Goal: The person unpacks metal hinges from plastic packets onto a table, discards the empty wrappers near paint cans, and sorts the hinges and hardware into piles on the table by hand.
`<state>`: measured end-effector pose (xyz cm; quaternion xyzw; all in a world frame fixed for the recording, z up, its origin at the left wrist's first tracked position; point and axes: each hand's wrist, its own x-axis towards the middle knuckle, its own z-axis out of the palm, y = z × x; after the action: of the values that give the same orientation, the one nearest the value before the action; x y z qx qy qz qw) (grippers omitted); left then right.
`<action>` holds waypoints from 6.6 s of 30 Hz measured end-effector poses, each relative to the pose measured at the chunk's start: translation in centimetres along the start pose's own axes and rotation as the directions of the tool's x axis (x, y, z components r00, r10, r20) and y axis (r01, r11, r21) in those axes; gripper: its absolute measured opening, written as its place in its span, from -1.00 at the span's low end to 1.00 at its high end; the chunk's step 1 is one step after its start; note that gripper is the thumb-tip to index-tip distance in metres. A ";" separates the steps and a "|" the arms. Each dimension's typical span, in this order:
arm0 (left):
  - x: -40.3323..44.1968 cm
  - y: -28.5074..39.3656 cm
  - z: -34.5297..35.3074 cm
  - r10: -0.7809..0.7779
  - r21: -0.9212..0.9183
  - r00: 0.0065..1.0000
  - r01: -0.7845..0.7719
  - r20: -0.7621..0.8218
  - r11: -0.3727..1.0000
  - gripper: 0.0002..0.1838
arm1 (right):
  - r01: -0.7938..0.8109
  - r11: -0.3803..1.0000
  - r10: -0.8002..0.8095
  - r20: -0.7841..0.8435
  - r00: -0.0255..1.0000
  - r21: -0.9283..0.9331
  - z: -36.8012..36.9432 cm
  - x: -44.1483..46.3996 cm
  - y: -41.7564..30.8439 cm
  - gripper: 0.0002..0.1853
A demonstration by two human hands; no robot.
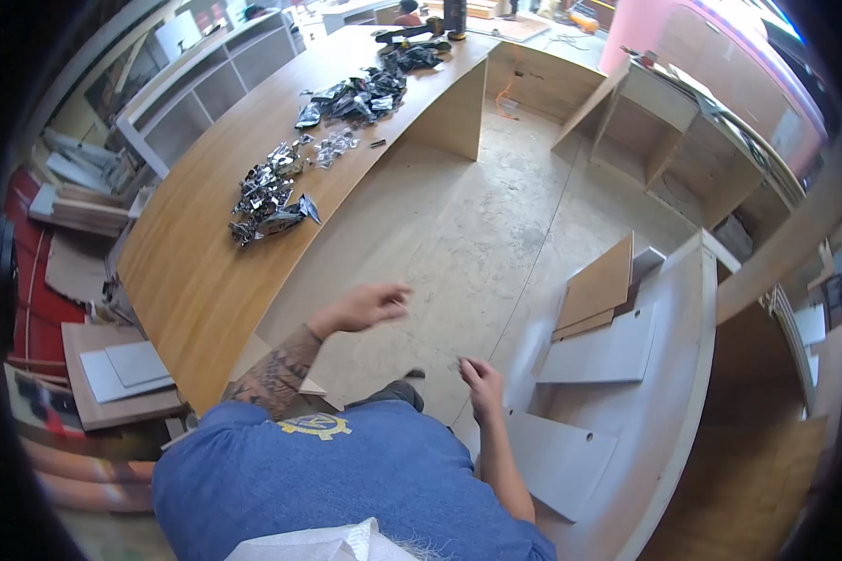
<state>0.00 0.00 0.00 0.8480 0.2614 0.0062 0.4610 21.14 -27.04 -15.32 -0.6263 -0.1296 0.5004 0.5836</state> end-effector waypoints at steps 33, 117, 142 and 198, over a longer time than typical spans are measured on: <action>52.8 -7.8 -47.1 -0.191 0.186 0.543 0.563 -0.818 0.806 -0.47 | 0.772 0.551 -0.144 0.876 0.460 -0.315 25.2 61.8 -48.5 -0.67; 56.8 -3.8 -40.5 -0.109 -0.023 0.124 0.551 -0.986 0.834 -0.77 | 0.945 0.259 -0.728 0.684 0.055 0.199 36.5 72.5 -55.7 -0.92; 56.7 -4.4 -40.5 -0.273 -0.278 0.067 -0.062 -0.960 0.959 -0.79 | 0.345 0.932 -0.249 0.881 0.402 0.106 37.7 73.8 -58.0 -0.79; 53.2 -6.0 -38.0 0.059 0.041 -0.077 0.216 -0.995 0.976 -0.86 | 0.622 0.782 -0.475 0.691 0.545 0.048 42.4 77.7 -50.4 -0.57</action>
<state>33.72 56.11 4.85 0.5941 0.5631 0.5731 0.0395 45.61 70.85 -1.18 -0.3860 -0.5702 0.4651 0.5564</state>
